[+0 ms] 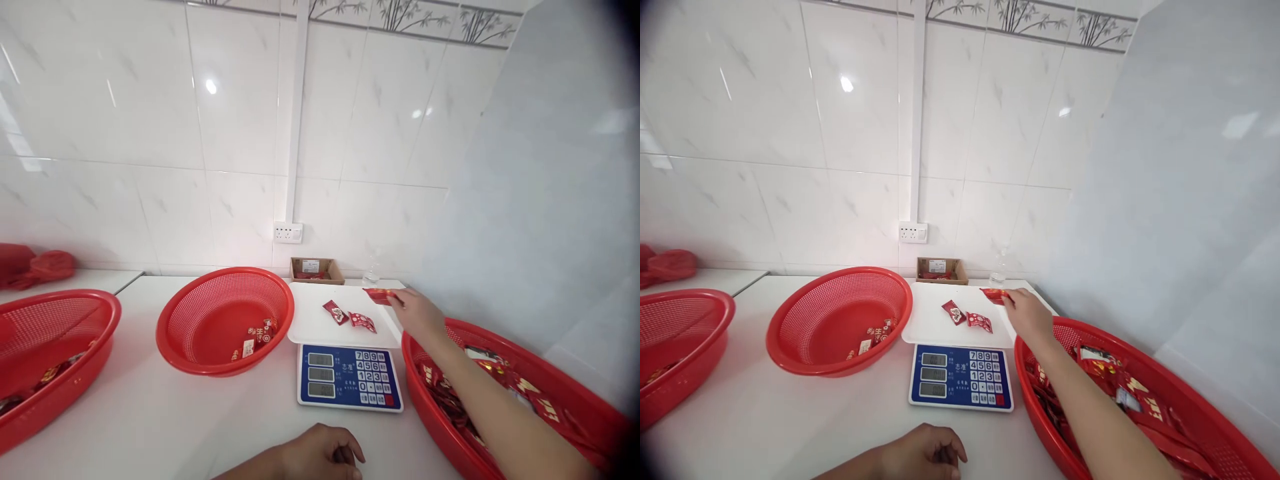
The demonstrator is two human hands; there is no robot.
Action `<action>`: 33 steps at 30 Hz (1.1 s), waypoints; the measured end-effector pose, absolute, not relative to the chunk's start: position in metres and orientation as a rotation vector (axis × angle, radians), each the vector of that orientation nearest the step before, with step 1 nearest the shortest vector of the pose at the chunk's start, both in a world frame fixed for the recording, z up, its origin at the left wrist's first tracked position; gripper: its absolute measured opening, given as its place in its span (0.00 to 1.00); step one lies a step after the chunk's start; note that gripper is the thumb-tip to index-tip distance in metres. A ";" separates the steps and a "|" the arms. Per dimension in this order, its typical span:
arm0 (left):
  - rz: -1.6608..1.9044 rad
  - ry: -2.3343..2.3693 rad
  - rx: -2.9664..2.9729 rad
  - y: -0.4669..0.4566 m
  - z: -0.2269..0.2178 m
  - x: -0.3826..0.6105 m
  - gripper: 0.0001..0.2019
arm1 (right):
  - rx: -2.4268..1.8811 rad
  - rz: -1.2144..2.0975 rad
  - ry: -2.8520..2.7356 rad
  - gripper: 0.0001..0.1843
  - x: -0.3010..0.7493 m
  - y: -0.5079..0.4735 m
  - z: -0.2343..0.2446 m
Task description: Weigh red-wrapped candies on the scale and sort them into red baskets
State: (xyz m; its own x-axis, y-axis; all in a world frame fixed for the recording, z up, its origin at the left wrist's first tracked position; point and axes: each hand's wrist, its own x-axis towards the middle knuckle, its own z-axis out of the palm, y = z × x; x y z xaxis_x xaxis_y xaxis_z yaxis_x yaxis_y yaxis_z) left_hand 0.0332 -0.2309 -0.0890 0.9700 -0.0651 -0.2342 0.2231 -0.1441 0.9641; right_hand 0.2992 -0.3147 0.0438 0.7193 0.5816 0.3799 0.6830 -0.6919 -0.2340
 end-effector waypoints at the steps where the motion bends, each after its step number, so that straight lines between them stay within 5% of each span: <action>1: -0.247 0.116 1.705 -0.230 -0.091 0.034 0.23 | -2.564 -0.393 -1.008 0.21 0.294 -0.302 0.040; 12: -0.191 -0.062 1.744 -0.221 -0.124 0.047 0.35 | -2.608 0.115 -1.328 0.27 0.278 -0.250 -0.001; 20: -0.208 -0.030 1.744 -0.222 -0.116 0.040 0.31 | -2.519 0.249 -1.361 0.34 0.258 -0.253 -0.005; 29: -0.230 0.036 1.743 -0.226 -0.110 0.037 0.23 | -2.441 0.012 -1.156 0.21 0.318 -0.323 0.019; 33: -0.215 0.084 1.689 -0.232 -0.098 0.034 0.19 | -2.555 0.154 -0.963 0.16 0.352 -0.384 0.011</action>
State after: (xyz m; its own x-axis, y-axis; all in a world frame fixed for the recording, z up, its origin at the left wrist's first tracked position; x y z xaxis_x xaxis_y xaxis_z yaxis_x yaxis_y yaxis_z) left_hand 0.0345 -0.2324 -0.0983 0.9793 -0.0696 -0.1903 0.1801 -0.1310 0.9749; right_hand 0.3516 -0.3836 0.0107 0.7563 0.6531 0.0382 0.6086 -0.6809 -0.4075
